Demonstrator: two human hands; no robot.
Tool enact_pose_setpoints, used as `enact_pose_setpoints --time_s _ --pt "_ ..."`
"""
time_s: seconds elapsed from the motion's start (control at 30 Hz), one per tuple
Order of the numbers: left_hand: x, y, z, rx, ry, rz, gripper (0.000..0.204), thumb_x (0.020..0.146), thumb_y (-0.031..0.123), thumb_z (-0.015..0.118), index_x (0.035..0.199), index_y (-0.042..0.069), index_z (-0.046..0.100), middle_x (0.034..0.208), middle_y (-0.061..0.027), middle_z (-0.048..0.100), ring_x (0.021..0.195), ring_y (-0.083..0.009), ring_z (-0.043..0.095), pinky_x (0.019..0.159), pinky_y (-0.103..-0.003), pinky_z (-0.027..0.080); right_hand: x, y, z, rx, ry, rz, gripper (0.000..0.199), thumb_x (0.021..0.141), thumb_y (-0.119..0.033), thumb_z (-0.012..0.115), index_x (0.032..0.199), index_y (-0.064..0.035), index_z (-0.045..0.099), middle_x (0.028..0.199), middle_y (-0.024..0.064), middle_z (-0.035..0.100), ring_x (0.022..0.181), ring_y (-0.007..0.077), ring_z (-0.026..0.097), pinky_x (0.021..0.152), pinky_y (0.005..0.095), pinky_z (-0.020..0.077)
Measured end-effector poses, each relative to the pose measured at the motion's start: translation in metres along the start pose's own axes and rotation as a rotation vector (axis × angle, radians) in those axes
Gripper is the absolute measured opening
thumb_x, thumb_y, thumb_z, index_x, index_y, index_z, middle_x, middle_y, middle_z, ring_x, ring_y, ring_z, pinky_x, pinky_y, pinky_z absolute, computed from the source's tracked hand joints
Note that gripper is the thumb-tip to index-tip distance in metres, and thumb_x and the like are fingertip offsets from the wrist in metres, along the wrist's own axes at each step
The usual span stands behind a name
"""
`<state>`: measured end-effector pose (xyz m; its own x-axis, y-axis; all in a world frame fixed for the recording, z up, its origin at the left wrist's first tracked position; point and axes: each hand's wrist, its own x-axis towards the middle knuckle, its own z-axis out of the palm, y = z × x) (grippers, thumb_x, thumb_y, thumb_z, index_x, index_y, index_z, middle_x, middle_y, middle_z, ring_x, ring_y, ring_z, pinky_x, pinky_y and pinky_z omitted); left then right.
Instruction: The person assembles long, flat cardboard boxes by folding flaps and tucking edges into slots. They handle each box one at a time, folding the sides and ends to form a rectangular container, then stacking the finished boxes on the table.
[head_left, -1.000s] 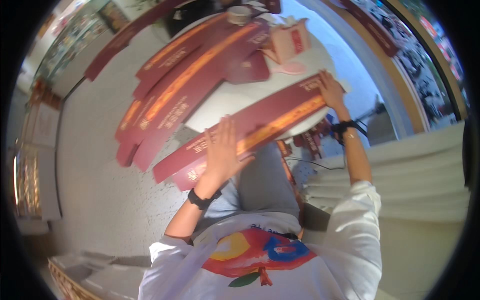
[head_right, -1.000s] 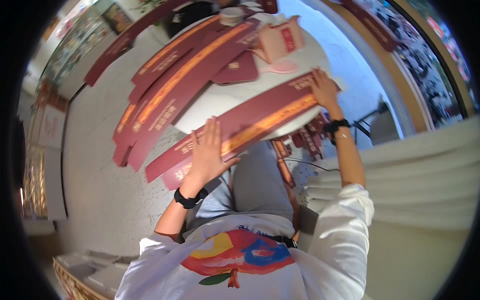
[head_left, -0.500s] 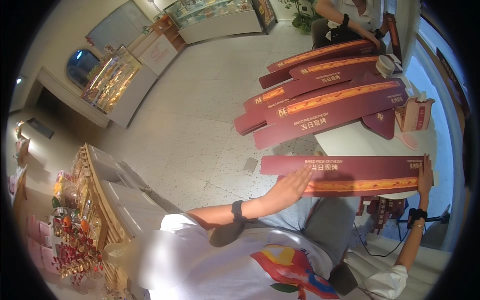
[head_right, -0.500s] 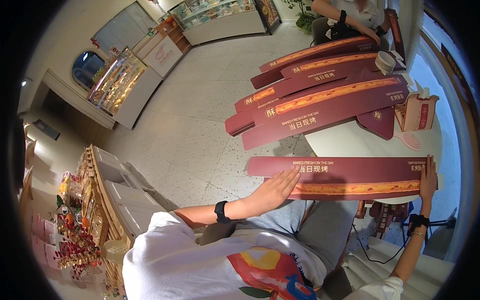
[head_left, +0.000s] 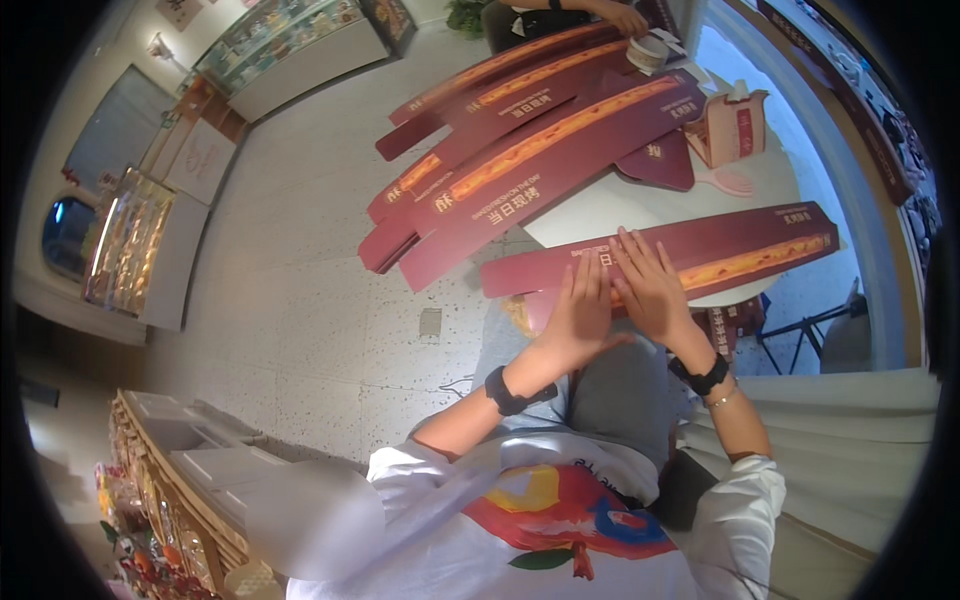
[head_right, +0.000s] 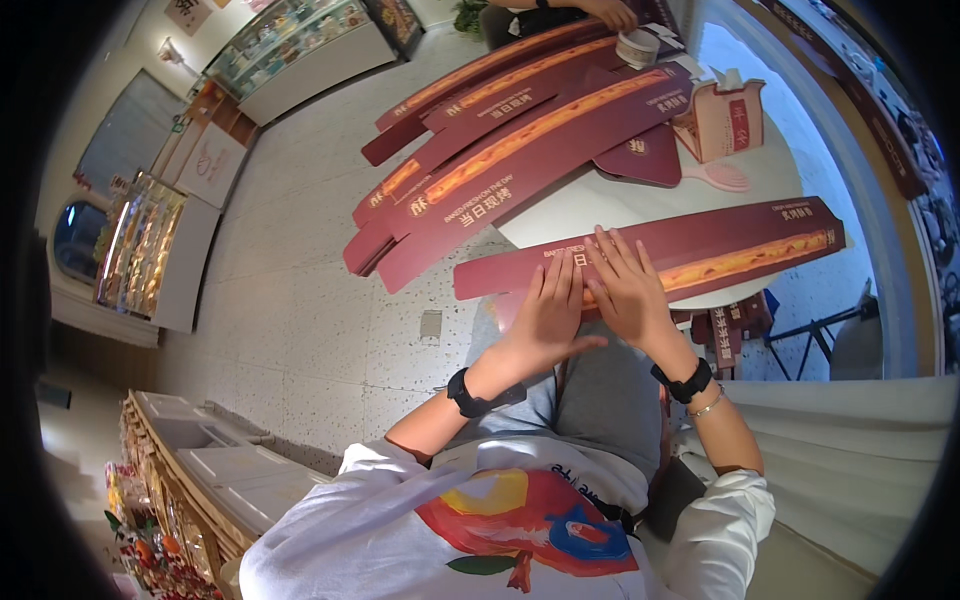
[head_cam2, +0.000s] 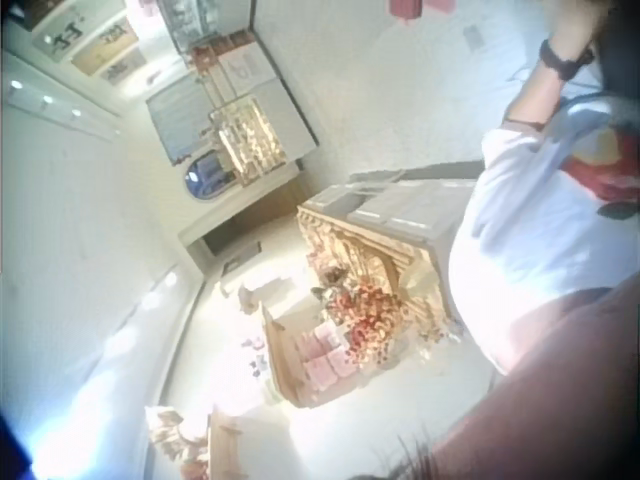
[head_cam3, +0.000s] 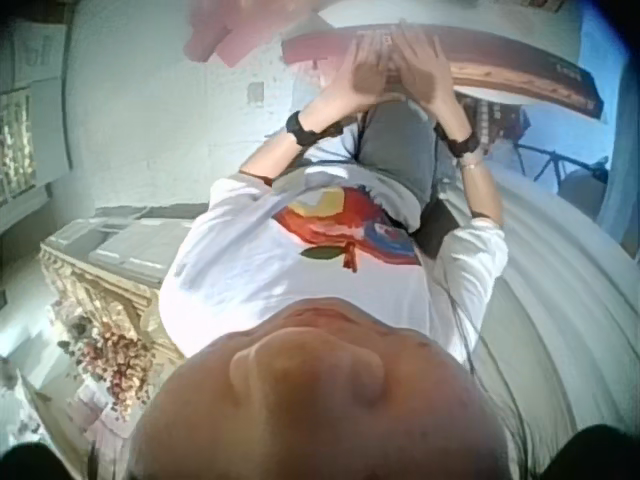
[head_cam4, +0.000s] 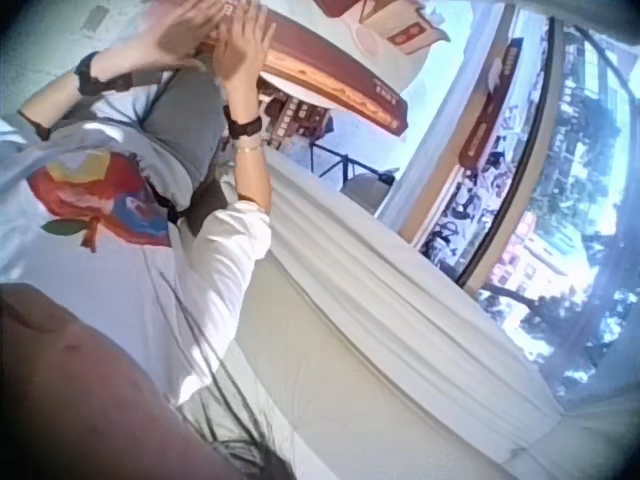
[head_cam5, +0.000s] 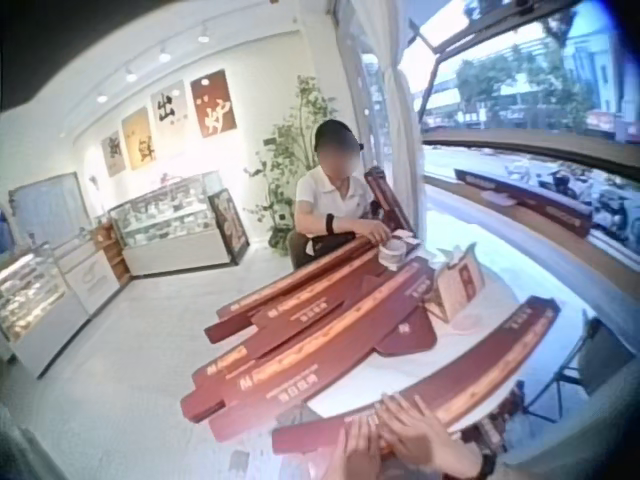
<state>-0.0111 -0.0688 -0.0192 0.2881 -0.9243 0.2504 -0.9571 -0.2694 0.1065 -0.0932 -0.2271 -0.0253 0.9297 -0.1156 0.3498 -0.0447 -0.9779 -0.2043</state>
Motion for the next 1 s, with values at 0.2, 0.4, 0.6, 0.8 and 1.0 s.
enact_pose_setpoints --time_s 0.2,0.4,0.6,0.8,1.0 --pt "0.048 0.013 0.038 -0.250 0.284 -0.138 0.093 0.084 0.059 0.059 0.142 -0.011 0.038 0.150 -0.0284 0.034 0.142 -0.0384 0.031 0.115 -0.050 0.023 -0.003 0.012 -0.003 -0.068 -0.053 0.044 0.053 0.094 -0.021 0.050 0.144 -0.0050 0.044 0.151 0.0128 0.041 0.143 0.0290 0.034 0.117 0.0475 0.0242" --pt "-0.001 -0.017 0.007 -0.233 0.101 -0.134 0.088 0.083 0.043 0.066 0.148 -0.004 0.029 0.155 -0.0232 0.029 0.144 -0.0337 0.030 0.116 -0.050 0.024 0.002 0.010 -0.005 0.069 0.050 0.068 0.048 0.098 -0.017 0.047 0.144 -0.0032 0.044 0.150 0.0125 0.042 0.139 0.0308 0.039 0.114 0.0474 0.0297" --pt "-0.025 -0.034 0.005 -0.020 0.028 -0.076 0.070 0.086 0.011 0.059 0.148 -0.004 0.031 0.156 -0.0210 0.029 0.144 -0.0316 0.030 0.116 -0.049 0.026 0.001 0.008 -0.009 0.068 0.034 0.050 0.052 0.097 -0.024 0.053 0.144 -0.0043 0.044 0.150 0.0120 0.043 0.139 0.0297 0.039 0.115 0.0449 0.0297" --pt "-0.034 -0.031 -0.013 -0.017 -0.062 -0.080 0.063 0.088 0.003 0.048 0.148 -0.006 0.029 0.157 -0.0218 0.027 0.145 -0.0326 0.029 0.116 -0.049 0.026 -0.031 0.130 -0.039 -0.166 -0.071 0.281 0.059 0.101 -0.041 0.042 0.152 -0.0141 0.032 0.158 0.0081 0.032 0.146 0.0271 0.027 0.120 0.0432 0.0186" --pt "-0.042 -0.029 -0.024 -0.002 -0.147 -0.085 0.062 0.090 0.003 0.047 0.148 -0.006 0.028 0.157 -0.0207 0.027 0.146 -0.0323 0.027 0.116 -0.050 0.027 -0.085 0.263 -0.074 -0.240 0.009 0.549 0.058 0.099 -0.047 0.044 0.150 -0.0190 0.038 0.157 0.0077 0.033 0.146 0.0287 0.027 0.119 0.0478 0.0195"
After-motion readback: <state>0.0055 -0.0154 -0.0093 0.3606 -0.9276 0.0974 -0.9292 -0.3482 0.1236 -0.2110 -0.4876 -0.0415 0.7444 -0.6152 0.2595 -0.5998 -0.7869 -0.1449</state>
